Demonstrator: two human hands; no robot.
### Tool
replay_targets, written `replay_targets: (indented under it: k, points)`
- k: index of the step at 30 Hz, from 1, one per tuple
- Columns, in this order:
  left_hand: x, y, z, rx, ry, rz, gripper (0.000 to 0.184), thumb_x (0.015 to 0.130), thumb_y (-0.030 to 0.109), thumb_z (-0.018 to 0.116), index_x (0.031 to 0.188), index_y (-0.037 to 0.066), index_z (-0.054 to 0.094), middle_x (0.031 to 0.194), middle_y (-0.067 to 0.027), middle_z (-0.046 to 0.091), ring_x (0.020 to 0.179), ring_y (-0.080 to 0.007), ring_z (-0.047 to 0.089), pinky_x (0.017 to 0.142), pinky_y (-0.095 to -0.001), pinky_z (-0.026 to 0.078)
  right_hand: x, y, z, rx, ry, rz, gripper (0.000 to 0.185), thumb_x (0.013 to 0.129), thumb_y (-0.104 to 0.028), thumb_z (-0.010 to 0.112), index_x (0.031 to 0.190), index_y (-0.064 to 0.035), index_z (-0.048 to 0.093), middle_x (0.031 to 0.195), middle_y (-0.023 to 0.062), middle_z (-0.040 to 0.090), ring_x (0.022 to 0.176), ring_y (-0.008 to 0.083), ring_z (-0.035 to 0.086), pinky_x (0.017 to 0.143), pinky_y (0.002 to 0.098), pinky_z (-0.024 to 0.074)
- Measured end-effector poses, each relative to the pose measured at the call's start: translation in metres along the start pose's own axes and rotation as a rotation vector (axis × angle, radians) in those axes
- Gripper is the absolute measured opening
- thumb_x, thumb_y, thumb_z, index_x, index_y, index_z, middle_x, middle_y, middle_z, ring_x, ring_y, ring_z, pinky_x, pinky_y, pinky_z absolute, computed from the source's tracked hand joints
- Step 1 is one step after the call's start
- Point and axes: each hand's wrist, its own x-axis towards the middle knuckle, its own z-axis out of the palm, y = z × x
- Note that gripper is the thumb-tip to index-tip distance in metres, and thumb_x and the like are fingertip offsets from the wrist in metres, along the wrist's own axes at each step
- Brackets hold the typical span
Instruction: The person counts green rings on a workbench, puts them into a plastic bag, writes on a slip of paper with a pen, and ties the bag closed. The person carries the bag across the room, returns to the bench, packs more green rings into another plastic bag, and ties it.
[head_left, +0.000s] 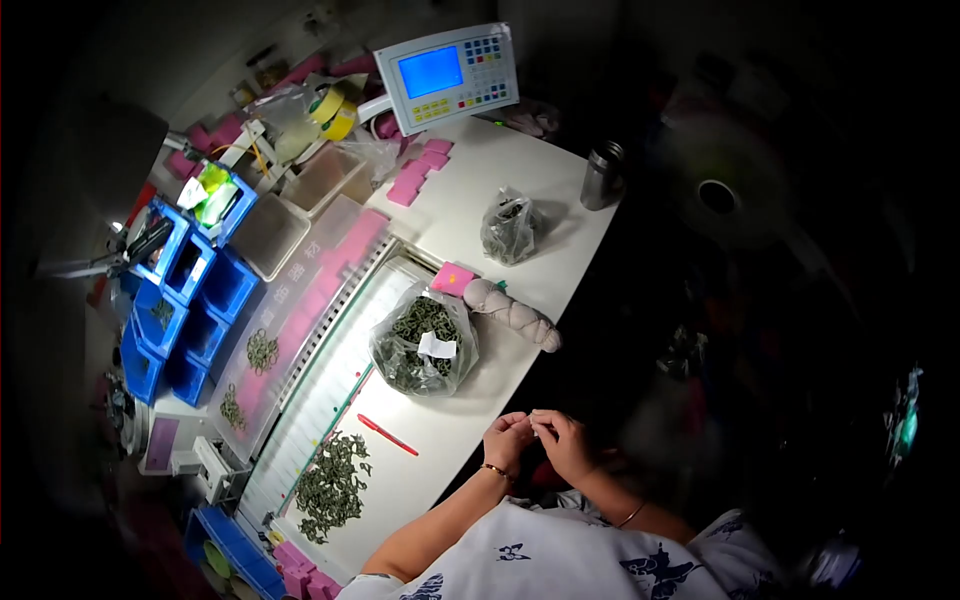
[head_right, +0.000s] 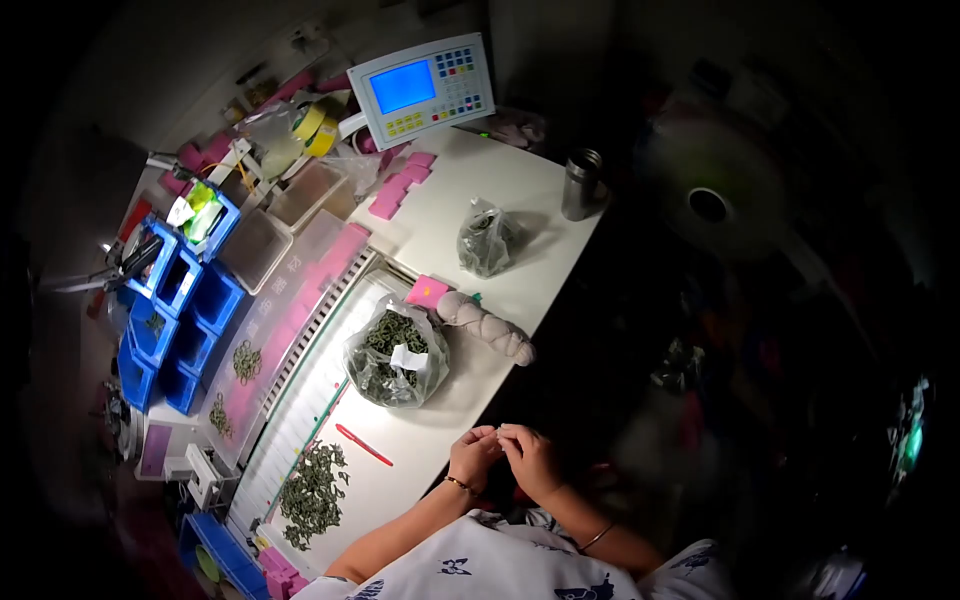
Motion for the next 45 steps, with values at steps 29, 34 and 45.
replay_targets:
  k: [29, 34, 45]
  points:
    - [0.089, 0.009, 0.092, 1.000, -0.146, 0.033, 0.027, 0.087, 0.018, 0.062, 0.105, -0.001, 0.063, 0.091, -0.0099, 0.068, 0.081, -0.0132, 0.063, 0.074, -0.0269, 0.049, 0.037, 0.351, -0.054, 0.427, 0.168, 1.021, 0.007, 0.082, -0.003, 0.058, 0.078, -0.0048, 0.064, 0.066, 0.0041, 0.063, 0.060, 0.0145, 0.061, 0.052, 0.0282, 0.0476]
    - [0.071, -0.007, 0.086, 0.714, -0.009, -0.087, 0.023, 0.091, 0.016, 0.058, 0.107, 0.000, 0.060, 0.091, -0.0071, 0.067, 0.084, -0.0124, 0.063, 0.076, -0.0248, 0.050, 0.055, 0.502, -0.011, -0.046, -0.120, 1.375, 0.023, 0.087, -0.027, 0.056, 0.099, -0.0128, 0.068, 0.095, 0.0092, 0.069, 0.081, 0.0223, 0.065, 0.069, 0.0329, 0.0530]
    - [0.031, -0.013, 0.078, 0.419, 0.358, 0.148, 0.018, 0.092, 0.014, 0.057, 0.105, 0.002, 0.061, 0.087, -0.0056, 0.066, 0.076, -0.0097, 0.060, 0.072, -0.0237, 0.051, 0.253, 0.399, 0.089, 1.781, -0.183, 1.078, 0.048, 0.095, -0.028, 0.042, 0.137, -0.0037, 0.039, 0.133, 0.0092, 0.048, 0.117, 0.0260, 0.048, 0.097, 0.0362, 0.0428]
